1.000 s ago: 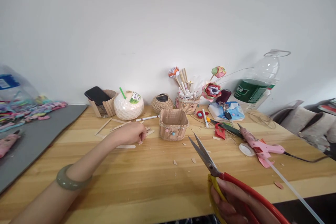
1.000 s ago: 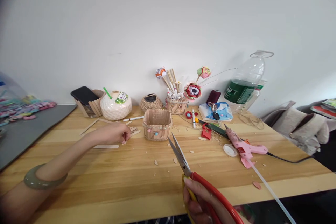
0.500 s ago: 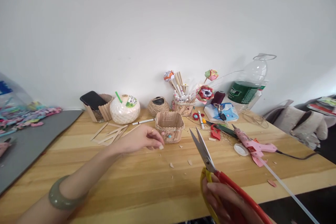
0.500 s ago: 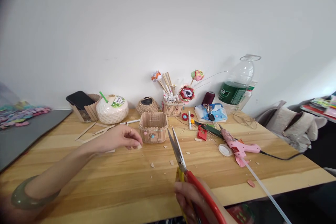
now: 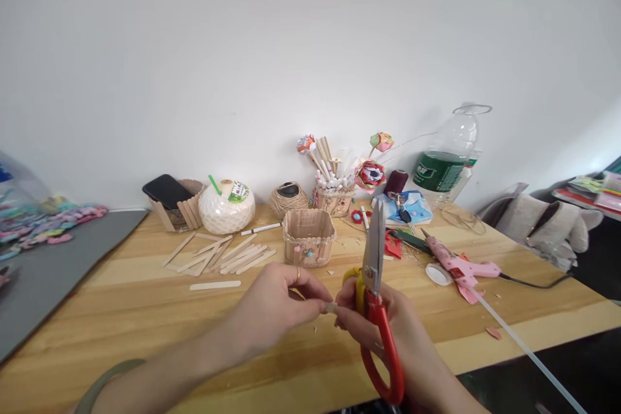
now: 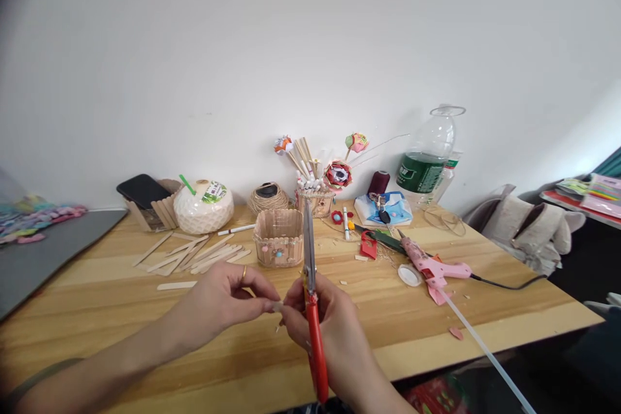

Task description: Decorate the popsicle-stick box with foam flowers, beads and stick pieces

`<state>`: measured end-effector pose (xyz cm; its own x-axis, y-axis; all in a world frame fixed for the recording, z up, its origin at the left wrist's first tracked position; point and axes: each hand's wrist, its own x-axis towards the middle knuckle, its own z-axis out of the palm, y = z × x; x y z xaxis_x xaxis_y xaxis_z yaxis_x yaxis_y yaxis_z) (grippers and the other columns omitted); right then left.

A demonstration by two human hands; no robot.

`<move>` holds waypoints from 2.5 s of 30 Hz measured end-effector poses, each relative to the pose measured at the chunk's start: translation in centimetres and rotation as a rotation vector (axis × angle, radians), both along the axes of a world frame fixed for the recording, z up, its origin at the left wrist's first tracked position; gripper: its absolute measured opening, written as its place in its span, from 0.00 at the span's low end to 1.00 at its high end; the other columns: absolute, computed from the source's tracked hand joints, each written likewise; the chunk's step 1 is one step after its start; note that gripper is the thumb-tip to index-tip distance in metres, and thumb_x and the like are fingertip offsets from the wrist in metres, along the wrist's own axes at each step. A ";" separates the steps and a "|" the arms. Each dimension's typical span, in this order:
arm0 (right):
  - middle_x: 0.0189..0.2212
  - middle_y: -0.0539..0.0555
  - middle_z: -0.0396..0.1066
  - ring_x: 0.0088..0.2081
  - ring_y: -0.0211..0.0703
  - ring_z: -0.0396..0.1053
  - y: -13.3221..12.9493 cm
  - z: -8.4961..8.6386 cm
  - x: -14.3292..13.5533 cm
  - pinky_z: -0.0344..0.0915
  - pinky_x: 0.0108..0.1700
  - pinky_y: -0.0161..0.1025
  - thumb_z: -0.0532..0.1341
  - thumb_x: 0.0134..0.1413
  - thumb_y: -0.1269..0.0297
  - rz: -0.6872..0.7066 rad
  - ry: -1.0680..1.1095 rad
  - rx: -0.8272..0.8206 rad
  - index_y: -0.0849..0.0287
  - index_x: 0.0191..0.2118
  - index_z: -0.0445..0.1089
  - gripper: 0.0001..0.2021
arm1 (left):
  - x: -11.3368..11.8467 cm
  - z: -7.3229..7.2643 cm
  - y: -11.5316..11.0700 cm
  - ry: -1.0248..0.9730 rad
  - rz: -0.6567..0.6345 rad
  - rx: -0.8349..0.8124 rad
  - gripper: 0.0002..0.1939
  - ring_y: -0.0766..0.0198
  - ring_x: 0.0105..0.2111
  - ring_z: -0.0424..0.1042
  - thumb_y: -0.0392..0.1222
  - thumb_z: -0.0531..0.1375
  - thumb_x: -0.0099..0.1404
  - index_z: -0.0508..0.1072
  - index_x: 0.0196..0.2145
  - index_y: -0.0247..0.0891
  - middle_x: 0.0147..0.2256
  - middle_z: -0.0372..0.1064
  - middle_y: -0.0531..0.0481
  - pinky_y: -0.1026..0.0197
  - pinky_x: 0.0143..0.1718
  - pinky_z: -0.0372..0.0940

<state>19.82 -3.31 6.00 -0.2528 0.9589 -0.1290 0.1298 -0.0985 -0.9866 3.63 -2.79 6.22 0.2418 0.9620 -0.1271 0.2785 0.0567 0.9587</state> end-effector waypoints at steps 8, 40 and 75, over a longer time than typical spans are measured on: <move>0.16 0.44 0.59 0.21 0.33 0.54 0.4 0.4 0.1 0.51 0.23 0.31 0.69 0.32 0.58 -0.035 0.039 0.012 0.60 0.21 0.63 0.15 | -0.2 0.5 0.1 -0.209 -0.012 -0.107 0.07 0.65 0.28 0.70 0.40 0.59 0.52 0.73 0.27 0.34 0.24 0.72 0.52 0.64 0.30 0.64; 0.16 0.45 0.59 0.21 0.33 0.54 0.3 0.9 -0.1 0.51 0.24 0.32 0.68 0.34 0.57 -0.059 -0.006 0.024 0.59 0.21 0.62 0.15 | 0.2 0.3 -0.1 -0.241 0.014 -0.117 0.06 0.67 0.26 0.68 0.41 0.64 0.47 0.74 0.23 0.35 0.23 0.72 0.52 0.64 0.29 0.64; 0.30 0.56 0.68 0.34 0.52 0.65 -1.4 0.2 1.7 0.61 0.36 0.41 0.56 0.44 0.40 0.295 -0.408 0.229 0.57 0.43 0.67 0.27 | -0.4 1.1 -0.5 -0.522 0.261 0.037 0.04 0.68 0.26 0.70 0.40 0.64 0.50 0.74 0.23 0.37 0.22 0.73 0.54 0.68 0.28 0.65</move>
